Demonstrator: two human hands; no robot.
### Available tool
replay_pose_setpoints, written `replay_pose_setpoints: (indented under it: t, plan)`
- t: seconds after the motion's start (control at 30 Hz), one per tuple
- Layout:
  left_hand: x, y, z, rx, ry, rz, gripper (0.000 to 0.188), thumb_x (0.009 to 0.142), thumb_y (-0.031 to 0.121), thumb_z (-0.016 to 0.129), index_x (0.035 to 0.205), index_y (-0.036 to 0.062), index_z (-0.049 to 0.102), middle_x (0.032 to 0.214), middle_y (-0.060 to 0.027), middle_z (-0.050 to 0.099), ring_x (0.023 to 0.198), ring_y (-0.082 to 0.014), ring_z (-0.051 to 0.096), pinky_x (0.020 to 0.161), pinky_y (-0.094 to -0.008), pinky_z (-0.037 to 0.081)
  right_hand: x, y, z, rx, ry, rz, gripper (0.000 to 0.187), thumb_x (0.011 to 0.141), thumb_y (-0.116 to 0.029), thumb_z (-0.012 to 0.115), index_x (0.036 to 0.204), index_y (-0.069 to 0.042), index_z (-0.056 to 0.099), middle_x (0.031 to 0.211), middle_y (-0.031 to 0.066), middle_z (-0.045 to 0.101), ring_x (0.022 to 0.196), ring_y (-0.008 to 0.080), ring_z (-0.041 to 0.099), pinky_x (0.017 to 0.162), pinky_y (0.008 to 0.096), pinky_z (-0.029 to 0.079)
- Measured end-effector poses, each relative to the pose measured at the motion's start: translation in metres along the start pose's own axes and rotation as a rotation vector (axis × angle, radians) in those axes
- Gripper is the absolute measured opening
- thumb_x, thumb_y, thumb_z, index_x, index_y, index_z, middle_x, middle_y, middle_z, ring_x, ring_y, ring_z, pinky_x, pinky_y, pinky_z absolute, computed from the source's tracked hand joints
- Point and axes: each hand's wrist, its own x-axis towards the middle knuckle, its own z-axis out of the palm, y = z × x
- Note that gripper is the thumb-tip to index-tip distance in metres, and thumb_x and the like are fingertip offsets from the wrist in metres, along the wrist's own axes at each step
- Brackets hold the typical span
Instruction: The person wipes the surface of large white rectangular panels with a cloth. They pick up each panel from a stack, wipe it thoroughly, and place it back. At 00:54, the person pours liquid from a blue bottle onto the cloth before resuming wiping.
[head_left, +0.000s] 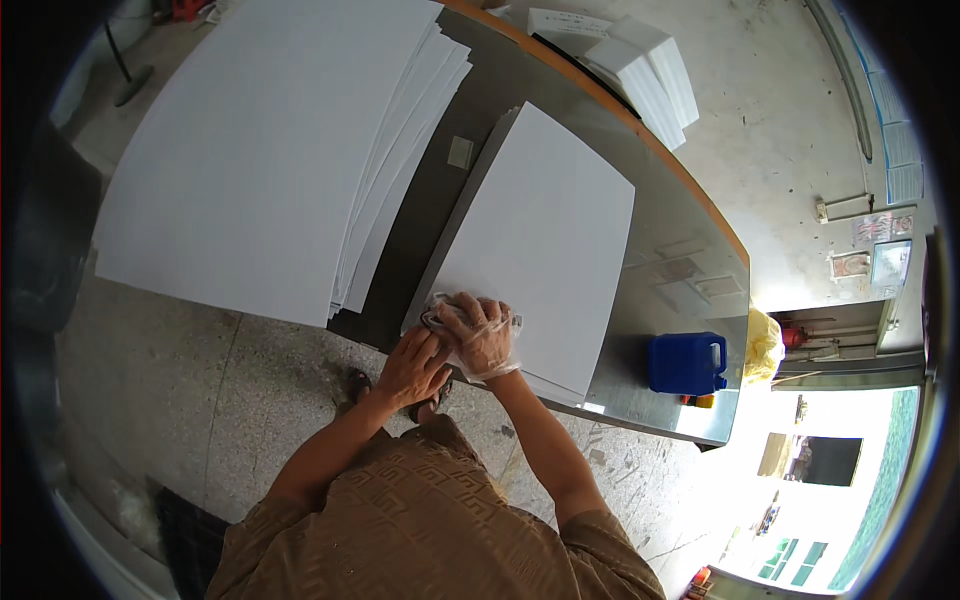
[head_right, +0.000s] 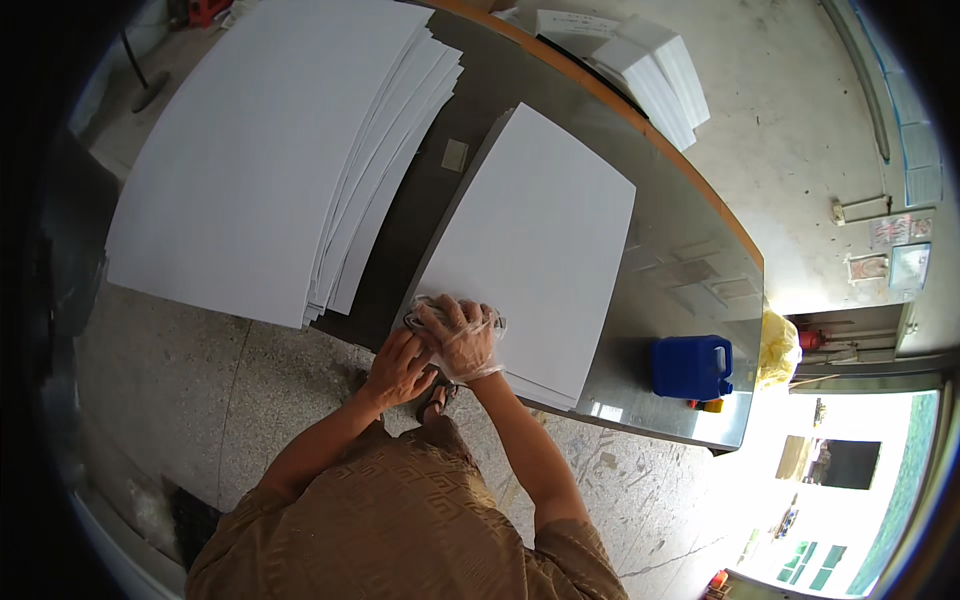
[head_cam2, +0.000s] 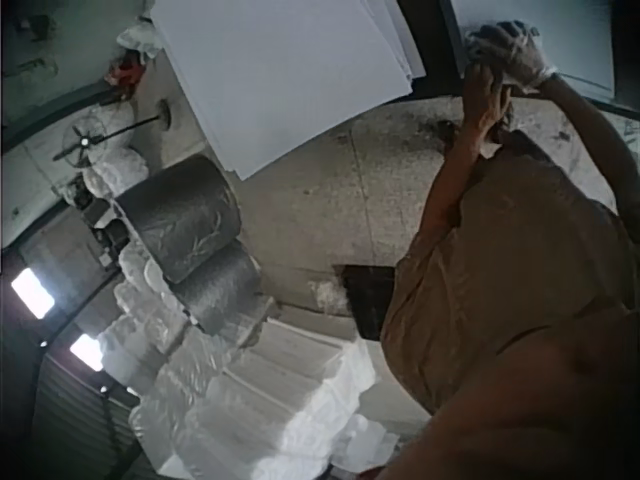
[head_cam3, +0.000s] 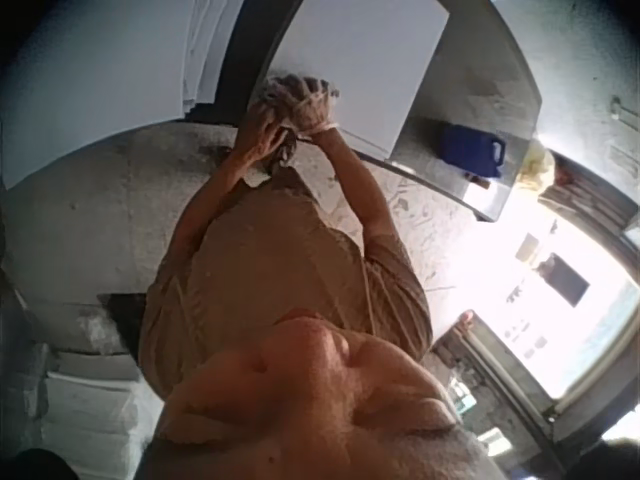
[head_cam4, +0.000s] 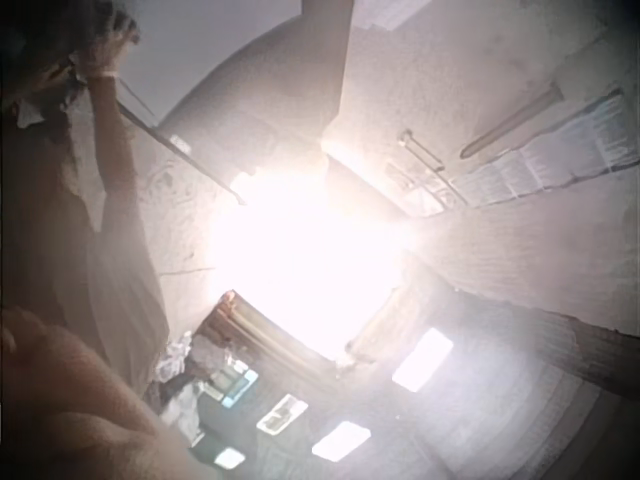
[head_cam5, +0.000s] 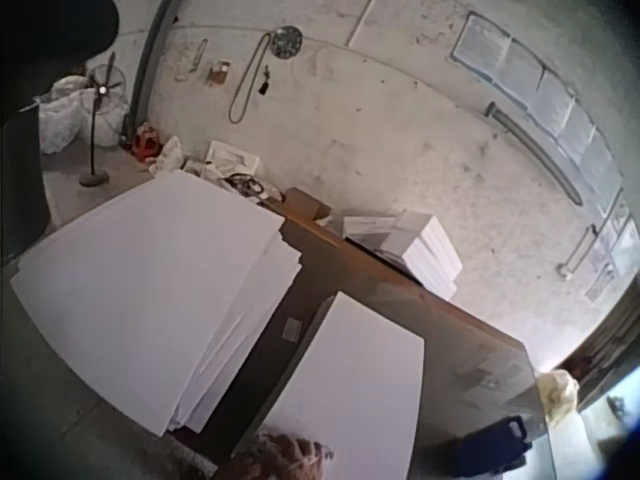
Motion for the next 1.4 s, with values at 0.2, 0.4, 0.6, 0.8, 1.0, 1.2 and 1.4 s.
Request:
replay_pose_setpoints:
  t: [0.2, 0.4, 0.6, 0.8, 1.0, 1.2, 1.4]
  plan:
    - [0.009, -0.001, 0.003, -0.068, 0.103, -0.021, 0.047, 0.084, 0.035, 0.070, 0.120, 0.0062, 0.056, 0.119, -0.0161, 0.048, 0.110, -0.0354, 0.052, 0.095, -0.0511, 0.045, 0.045, 0.055, 0.021, -0.080, 0.056, 0.025, 0.044, 0.083, -0.030, 0.072, 0.126, -0.032, 0.064, 0.121, 0.0065, 0.058, 0.100, 0.0310, 0.057, 0.085, 0.0492, 0.044]
    - [0.010, 0.002, 0.012, -0.003, 0.149, -0.038, 0.049, 0.083, 0.036, 0.073, 0.121, 0.0117, 0.055, 0.116, -0.0143, 0.050, 0.105, -0.0306, 0.055, 0.090, -0.0461, 0.047, 0.166, 0.193, 0.042, -0.118, 0.087, 0.187, 0.034, 0.088, -0.033, 0.070, 0.121, -0.027, 0.068, 0.115, 0.0109, 0.065, 0.105, 0.0349, 0.059, 0.087, 0.0476, 0.048]
    - [-0.006, 0.009, 0.020, 0.110, 0.119, -0.114, 0.041, 0.082, 0.043, 0.072, 0.113, 0.0208, 0.056, 0.112, -0.0093, 0.050, 0.101, -0.0259, 0.054, 0.083, -0.0420, 0.049, 0.302, 0.322, 0.058, -0.208, 0.013, 0.425, 0.037, 0.096, -0.047, 0.056, 0.127, -0.030, 0.065, 0.122, 0.0116, 0.064, 0.115, 0.0361, 0.058, 0.097, 0.0459, 0.049]
    - [-0.010, 0.012, 0.018, 0.149, 0.111, -0.150, 0.039, 0.085, 0.050, 0.068, 0.111, 0.0239, 0.056, 0.113, -0.0068, 0.048, 0.103, -0.0251, 0.053, 0.082, -0.0426, 0.049, 0.329, 0.350, 0.057, -0.227, -0.068, 0.574, 0.037, 0.099, -0.046, 0.050, 0.133, -0.035, 0.060, 0.124, 0.0081, 0.063, 0.118, 0.0333, 0.059, 0.097, 0.0426, 0.050]
    - [-0.008, 0.002, 0.022, 0.143, 0.111, -0.077, 0.039, 0.088, 0.050, 0.065, 0.115, 0.0230, 0.056, 0.116, -0.0078, 0.047, 0.108, -0.0267, 0.050, 0.088, -0.0434, 0.047, 0.221, 0.268, 0.045, -0.120, -0.079, 0.442, 0.035, 0.095, -0.037, 0.058, 0.126, -0.021, 0.063, 0.121, 0.0132, 0.062, 0.108, 0.0353, 0.058, 0.093, 0.0463, 0.048]
    - [-0.006, -0.004, 0.031, 0.126, 0.181, -0.037, 0.042, 0.087, 0.046, 0.069, 0.117, 0.0212, 0.054, 0.116, -0.0088, 0.046, 0.110, -0.0278, 0.048, 0.089, -0.0432, 0.044, -0.042, 0.046, -0.012, 0.109, -0.210, 0.108, 0.054, 0.081, -0.037, 0.073, 0.132, -0.024, 0.060, 0.119, 0.0100, 0.055, 0.102, 0.0310, 0.052, 0.090, 0.0514, 0.042]
    - [-0.003, -0.007, 0.023, 0.076, 0.112, -0.015, 0.045, 0.083, 0.042, 0.073, 0.116, 0.0203, 0.051, 0.118, -0.0094, 0.043, 0.108, -0.0283, 0.048, 0.086, -0.0451, 0.044, -0.024, 0.060, -0.025, 0.137, -0.113, 0.063, 0.046, 0.074, -0.031, 0.079, 0.118, -0.024, 0.067, 0.107, 0.0059, 0.057, 0.094, 0.0277, 0.056, 0.079, 0.0475, 0.047]
